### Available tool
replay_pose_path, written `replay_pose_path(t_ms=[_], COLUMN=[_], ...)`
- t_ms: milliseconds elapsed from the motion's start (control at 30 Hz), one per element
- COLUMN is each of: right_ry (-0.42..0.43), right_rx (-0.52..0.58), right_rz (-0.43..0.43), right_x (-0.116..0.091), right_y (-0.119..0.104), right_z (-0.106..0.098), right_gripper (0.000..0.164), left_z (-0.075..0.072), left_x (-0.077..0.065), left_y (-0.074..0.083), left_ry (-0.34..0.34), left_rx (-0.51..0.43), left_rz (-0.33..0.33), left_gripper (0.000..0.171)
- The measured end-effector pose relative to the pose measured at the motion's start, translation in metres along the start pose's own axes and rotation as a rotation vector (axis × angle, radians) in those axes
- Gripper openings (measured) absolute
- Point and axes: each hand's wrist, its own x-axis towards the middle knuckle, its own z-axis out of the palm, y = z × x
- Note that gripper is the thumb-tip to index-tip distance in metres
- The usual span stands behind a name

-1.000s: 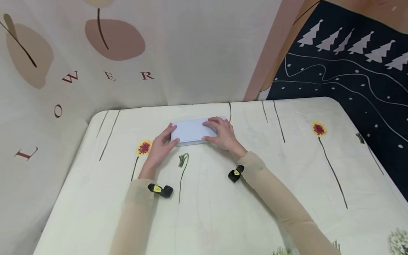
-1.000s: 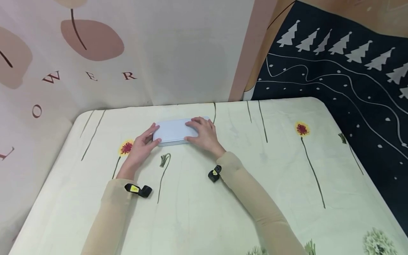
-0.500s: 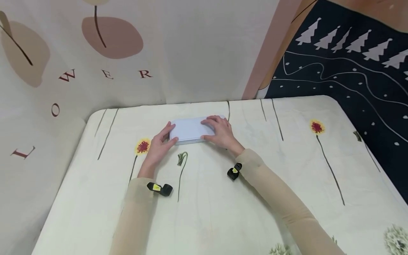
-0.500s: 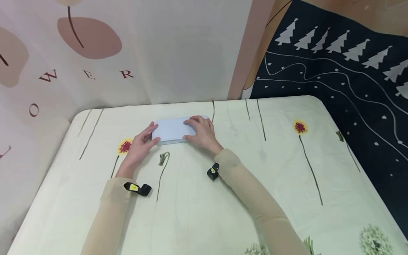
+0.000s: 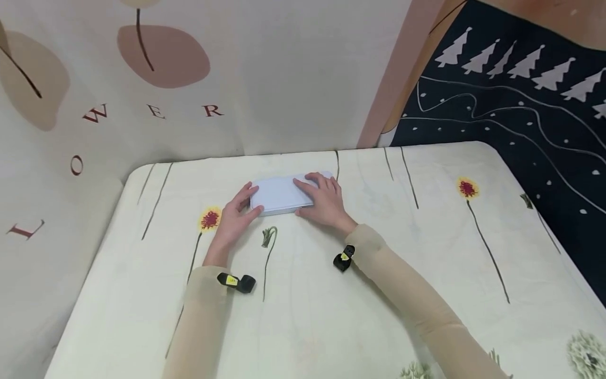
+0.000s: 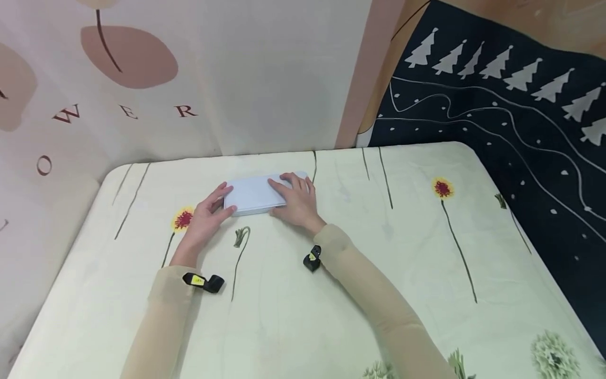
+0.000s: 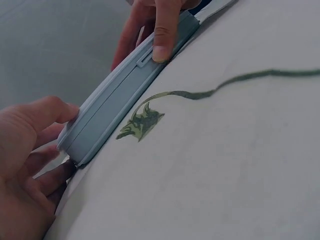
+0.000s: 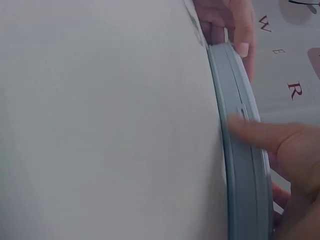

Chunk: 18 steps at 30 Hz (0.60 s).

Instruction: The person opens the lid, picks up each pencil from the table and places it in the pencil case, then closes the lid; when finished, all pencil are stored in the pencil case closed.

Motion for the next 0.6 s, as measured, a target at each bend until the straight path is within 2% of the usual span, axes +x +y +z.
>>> replay_pose_path(t_ms=[67, 167, 233, 467, 600], right_ry=[-0.009, -0.013, -0.013, -0.011, -0.009], right_rx=[0.016, 0.026, 0.024, 0.034, 0.035], right_rz=[-0.007, -0.003, -0.001, -0.003, -0.01], right_x=[0.0, 0.0, 0.0, -0.001, -0.002], right_y=[0.002, 0.002, 0.002, 0.0, 0.001], right_z=[-0.002, -0.003, -0.003, -0.004, -0.004], right_gripper=[0.072, 0.071, 0.071, 0.071, 0.071], left_z=[0.001, 0.001, 0.001, 0.001, -0.001], left_x=[-0.005, -0.005, -0.004, 0.011, 0.012], left_y=[0.013, 0.014, 0.009, -0.026, -0.03], left_ry=[-0.003, -0.007, -0.011, -0.012, -0.016], left_rx=[0.003, 0.004, -0.006, -0.011, 0.016], left_rz=[0.001, 0.001, 0.011, 0.024, 0.033], left_gripper=[0.05, 0.05, 0.051, 0.054, 0.055])
